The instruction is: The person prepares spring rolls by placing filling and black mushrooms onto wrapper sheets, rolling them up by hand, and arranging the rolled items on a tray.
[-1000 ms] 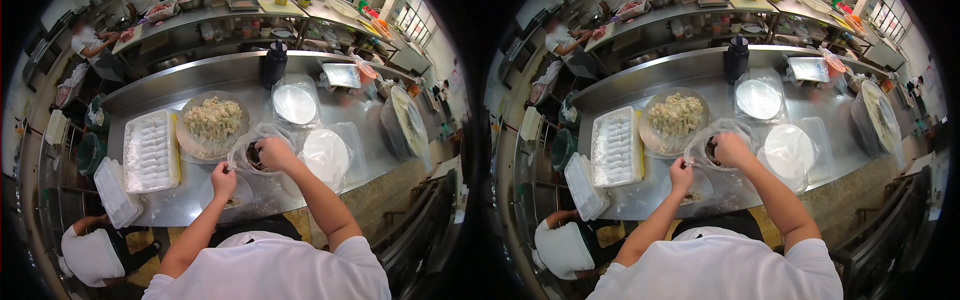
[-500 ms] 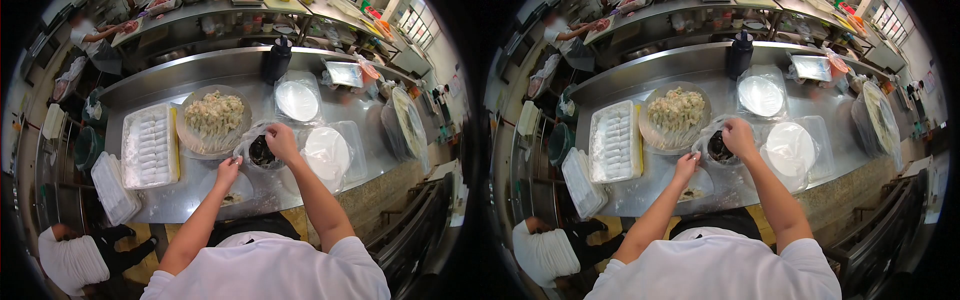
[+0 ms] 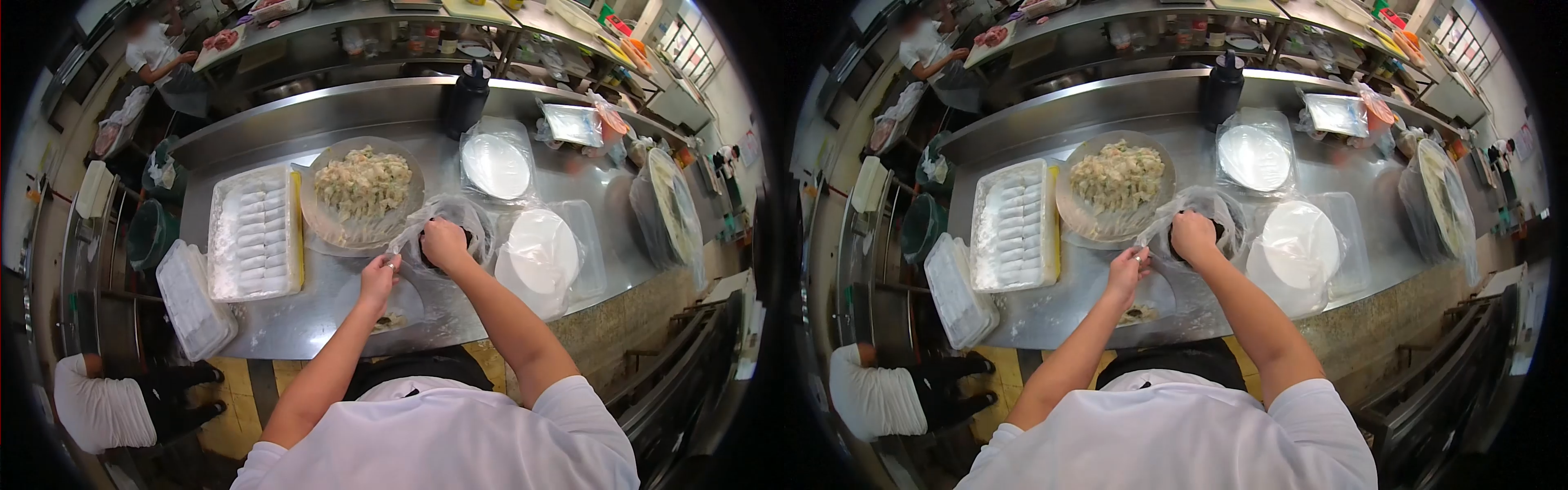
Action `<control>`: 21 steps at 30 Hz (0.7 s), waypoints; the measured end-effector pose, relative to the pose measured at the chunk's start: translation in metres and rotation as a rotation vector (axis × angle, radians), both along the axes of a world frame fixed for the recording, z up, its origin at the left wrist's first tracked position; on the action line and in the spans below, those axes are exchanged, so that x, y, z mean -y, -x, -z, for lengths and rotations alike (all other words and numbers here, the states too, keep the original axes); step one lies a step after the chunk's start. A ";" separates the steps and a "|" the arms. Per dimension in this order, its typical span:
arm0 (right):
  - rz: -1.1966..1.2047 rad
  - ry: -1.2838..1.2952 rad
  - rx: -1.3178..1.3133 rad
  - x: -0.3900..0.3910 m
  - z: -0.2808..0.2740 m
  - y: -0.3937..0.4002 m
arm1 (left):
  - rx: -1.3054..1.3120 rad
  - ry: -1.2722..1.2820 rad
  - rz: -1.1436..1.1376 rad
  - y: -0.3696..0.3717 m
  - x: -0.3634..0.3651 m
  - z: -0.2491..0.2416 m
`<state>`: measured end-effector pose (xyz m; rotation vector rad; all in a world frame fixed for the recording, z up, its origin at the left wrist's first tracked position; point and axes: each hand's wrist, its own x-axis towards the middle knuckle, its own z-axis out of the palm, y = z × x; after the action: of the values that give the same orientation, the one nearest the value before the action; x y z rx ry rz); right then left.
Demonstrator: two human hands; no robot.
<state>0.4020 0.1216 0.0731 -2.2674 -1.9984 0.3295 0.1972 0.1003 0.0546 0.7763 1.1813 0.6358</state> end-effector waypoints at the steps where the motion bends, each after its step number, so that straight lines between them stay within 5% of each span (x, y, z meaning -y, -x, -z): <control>1: -0.001 0.003 0.023 0.000 0.003 0.000 | -0.003 -0.011 -0.022 0.003 0.004 -0.001; 15: 0.168 -0.200 -0.292 0.080 -0.072 0.001 | -0.142 -0.175 -0.116 0.103 0.060 0.035; 21: -0.117 0.004 -0.492 0.120 -0.076 0.067 | -0.749 -0.860 0.101 0.151 0.093 0.022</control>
<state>0.3353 0.0020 0.1490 -1.8357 -1.8608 0.8104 0.0463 0.0074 0.0326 1.9074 1.5212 0.8028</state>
